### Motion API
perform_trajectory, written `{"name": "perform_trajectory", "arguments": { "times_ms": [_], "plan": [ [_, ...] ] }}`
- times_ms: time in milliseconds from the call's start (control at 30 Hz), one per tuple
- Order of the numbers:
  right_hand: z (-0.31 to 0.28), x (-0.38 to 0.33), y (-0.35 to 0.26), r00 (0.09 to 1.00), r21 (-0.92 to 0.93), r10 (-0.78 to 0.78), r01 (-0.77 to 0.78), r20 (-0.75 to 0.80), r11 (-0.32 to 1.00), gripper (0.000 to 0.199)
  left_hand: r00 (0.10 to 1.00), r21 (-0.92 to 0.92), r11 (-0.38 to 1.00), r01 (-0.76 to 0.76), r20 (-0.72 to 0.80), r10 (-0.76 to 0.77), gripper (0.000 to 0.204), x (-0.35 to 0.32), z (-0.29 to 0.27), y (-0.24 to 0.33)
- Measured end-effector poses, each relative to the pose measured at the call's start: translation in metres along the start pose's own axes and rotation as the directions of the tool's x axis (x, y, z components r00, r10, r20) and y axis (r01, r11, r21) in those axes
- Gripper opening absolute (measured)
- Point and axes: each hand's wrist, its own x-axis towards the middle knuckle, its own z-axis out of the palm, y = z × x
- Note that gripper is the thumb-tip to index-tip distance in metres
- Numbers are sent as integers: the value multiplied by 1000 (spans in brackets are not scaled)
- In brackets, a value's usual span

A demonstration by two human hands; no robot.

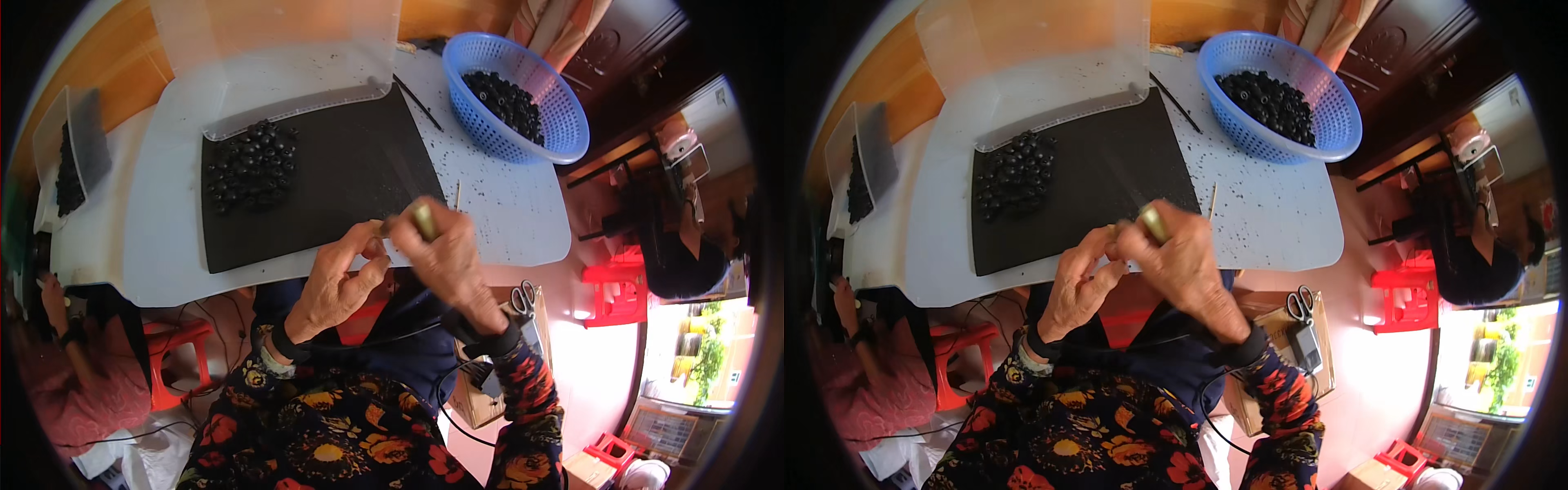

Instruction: The person is using a knife and a small stick to remove pits from small black fruits on a board.

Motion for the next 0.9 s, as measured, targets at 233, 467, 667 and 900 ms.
{"name": "perform_trajectory", "arguments": {
  "times_ms": [233, 467, 667, 900],
  "plan": [
    [-74, 90, -9, 840, -269, -200, 67, -505, 961, 25, 987, -222, 974, 53, -139, -86, 23, -7, -16, -7],
    [23, 73, -12, 984, -69, -178, 177, -12, 982, 8, 977, -211, 972, 102, -162, -138, 19, -13, -36, -11],
    [93, 100, -15, 853, -155, -416, 479, 314, 864, 12, 991, -149, 989, 11, -127, -30, 11, -15, -38, -12],
    [117, 103, -17, 850, -190, -357, 453, 388, 871, 14, 992, -69, 996, -62, -115, 54, 8, -13, -37, -18]
  ]
}}
